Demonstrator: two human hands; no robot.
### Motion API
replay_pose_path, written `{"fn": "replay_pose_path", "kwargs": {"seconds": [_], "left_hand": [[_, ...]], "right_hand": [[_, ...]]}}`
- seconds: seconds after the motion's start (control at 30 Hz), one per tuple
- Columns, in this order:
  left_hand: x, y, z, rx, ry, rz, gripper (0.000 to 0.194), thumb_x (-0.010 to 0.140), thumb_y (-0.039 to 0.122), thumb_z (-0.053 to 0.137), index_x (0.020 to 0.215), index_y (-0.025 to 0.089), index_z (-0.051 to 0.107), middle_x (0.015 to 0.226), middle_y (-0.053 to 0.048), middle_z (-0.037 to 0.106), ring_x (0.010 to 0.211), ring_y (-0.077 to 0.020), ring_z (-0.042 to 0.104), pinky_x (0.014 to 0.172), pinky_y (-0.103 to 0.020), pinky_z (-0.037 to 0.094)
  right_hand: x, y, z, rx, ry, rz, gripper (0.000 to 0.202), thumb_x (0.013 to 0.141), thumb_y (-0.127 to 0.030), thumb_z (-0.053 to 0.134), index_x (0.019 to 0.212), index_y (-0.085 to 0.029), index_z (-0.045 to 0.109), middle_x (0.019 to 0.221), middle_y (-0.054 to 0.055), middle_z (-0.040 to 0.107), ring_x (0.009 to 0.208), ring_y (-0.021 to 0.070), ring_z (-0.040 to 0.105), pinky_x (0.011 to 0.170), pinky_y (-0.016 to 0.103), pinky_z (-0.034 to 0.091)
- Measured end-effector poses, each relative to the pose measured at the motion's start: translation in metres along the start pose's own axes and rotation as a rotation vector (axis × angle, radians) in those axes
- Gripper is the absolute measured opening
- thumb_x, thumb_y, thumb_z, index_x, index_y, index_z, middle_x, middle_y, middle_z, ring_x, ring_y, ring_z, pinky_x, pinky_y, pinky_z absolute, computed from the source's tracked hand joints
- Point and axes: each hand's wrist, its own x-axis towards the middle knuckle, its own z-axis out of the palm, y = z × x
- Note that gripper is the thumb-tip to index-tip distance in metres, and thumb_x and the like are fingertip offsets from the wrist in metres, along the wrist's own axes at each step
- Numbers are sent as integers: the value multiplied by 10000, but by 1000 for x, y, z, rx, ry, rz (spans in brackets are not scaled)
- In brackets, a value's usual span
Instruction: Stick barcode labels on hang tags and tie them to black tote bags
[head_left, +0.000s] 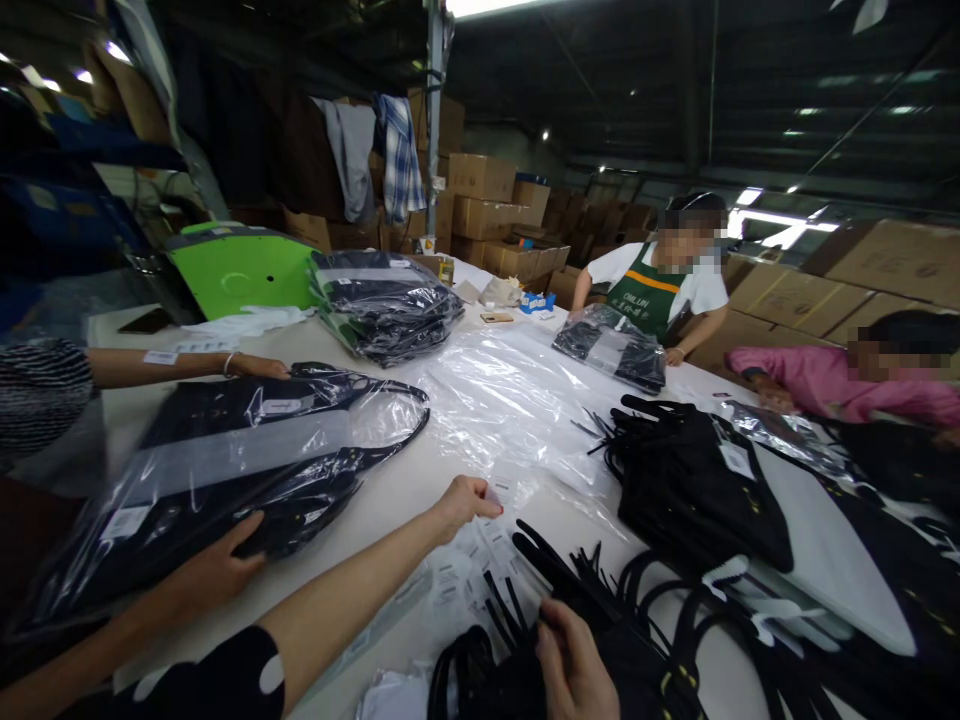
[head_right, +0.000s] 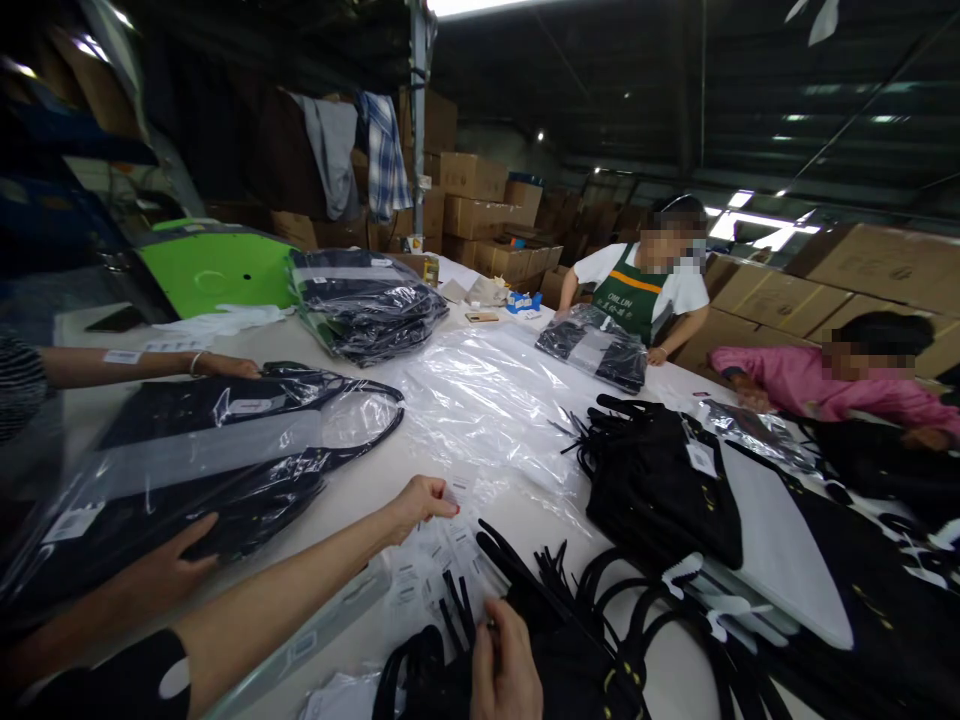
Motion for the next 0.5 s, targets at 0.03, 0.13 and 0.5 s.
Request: {"fn": "replay_pose_path", "kwargs": {"seconds": [0.03, 0.13, 0.5], "left_hand": [[-5, 1, 1, -46, -28, 22, 194, 565, 245, 713, 635, 112, 590, 494, 57, 522, 433, -57, 414, 429, -195, 273], [-16, 2, 5, -153, -107, 57, 223, 505, 265, 702, 638, 113, 609, 534, 32, 564, 479, -82, 458, 466, -208, 314], [-47, -50, 27, -209, -378, -34, 316, 535, 237, 629, 835, 139, 626, 744, -9, 623, 635, -133, 536, 461, -182, 330]], "right_hand": [[21, -6, 13, 108, -66, 130, 301, 700, -374, 615, 955, -214, 610, 761, 38, 639, 685, 176, 587, 611, 287, 466], [65, -22, 47, 422, -267, 457, 362, 535, -341, 713, 848, -178, 633, 525, -24, 565, 489, 142, 507, 450, 255, 379], [79, -22, 45, 622, -252, 556, 419, 557, -526, 684, 672, -128, 627, 493, -11, 553, 423, 91, 464, 416, 219, 327]]}}
